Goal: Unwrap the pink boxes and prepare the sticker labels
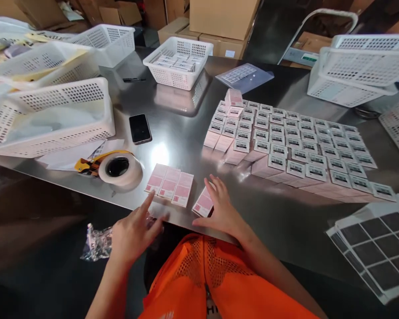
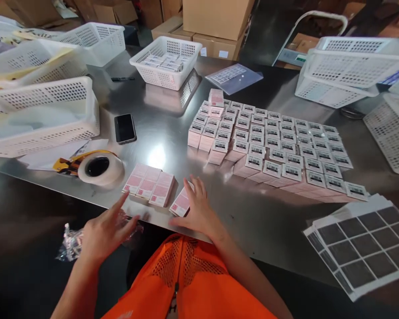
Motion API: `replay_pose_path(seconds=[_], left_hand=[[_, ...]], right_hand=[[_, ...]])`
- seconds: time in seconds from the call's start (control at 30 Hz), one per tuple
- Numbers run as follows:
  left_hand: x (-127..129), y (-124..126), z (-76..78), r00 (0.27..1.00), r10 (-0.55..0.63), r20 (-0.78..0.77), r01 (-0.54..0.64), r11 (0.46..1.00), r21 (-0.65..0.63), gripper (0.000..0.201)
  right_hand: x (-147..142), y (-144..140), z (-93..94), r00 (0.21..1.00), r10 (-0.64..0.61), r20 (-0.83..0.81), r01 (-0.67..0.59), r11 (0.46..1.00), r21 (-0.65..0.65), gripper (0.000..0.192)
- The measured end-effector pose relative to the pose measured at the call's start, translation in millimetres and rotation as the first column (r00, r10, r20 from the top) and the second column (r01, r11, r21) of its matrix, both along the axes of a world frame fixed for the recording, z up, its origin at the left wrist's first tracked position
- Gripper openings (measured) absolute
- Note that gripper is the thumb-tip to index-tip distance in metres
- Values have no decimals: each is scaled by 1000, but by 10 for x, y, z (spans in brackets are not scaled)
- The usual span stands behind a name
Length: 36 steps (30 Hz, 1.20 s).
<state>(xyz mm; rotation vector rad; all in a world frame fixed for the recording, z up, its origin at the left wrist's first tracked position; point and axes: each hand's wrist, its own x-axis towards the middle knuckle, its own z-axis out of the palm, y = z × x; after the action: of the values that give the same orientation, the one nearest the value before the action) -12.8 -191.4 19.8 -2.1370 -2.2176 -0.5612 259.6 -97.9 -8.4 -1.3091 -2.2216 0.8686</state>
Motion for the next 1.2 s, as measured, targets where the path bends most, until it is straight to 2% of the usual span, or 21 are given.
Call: replay_pose_path(seconds=[0.1, 0.2, 0.27, 0.5, 0.77, 0.87, 0.93, 1.0, 1.07, 1.13, 1.17, 1.2], left_hand=[[71, 204, -64, 993, -61, -103, 47, 991, -129, 69], [129, 362, -91, 990, -89, -105, 64, 972, -224, 58], [135, 416, -108, 993, -101, -67, 82, 968, -236, 52], [73, 416, -211, 993, -107, 45, 113, 980, -164, 43], [-82, 419, -250, 999, -49, 3, 49, 990, -129, 44], [-160, 422, -271, 999, -31, -40, 28, 997, -67, 44], [-217, 382, -273, 999, -21, -33, 20, 1000, -15, 45], [-268, 284, -233, 999, 1, 52, -3, 1000, 27, 47], [-279, 137, -132, 974, 34, 223, -41, 999, 25, 46], [-208, -22, 22, 897, 65, 437, -62, 998, -22, 37], [-134, -89, 107, 843, 78, 532, -56, 997, -58, 34], [-35, -141, 187, 787, 86, 611, -34, 995, -96, 32]], right_hand=[[-100, 16, -35, 995, 89, 40, -88, 996, -15, 123], [-182, 103, -43, 982, 191, 3, -191, 981, -23, 122], [-229, 158, -32, 972, 235, 3, -234, 972, -23, 122], [-350, 232, -25, 980, 197, -5, -197, 980, 16, 120], [-604, 291, -100, 981, 190, -31, -188, 981, 55, 122], [-671, 331, -31, 973, 232, 8, -232, 971, 62, 126], [-623, 405, 78, 967, 246, 71, -252, 963, 99, 128], [-478, 529, 221, 984, 119, 131, -147, 963, 228, 116], [-252, 688, 362, 976, -157, 153, 84, 911, 405, 92], [9, 836, 463, 911, -383, 152, 256, 814, 521, 64], [135, 889, 493, 893, -426, 148, 289, 791, 539, 49], [251, 921, 510, 894, -427, 137, 296, 792, 534, 37]])
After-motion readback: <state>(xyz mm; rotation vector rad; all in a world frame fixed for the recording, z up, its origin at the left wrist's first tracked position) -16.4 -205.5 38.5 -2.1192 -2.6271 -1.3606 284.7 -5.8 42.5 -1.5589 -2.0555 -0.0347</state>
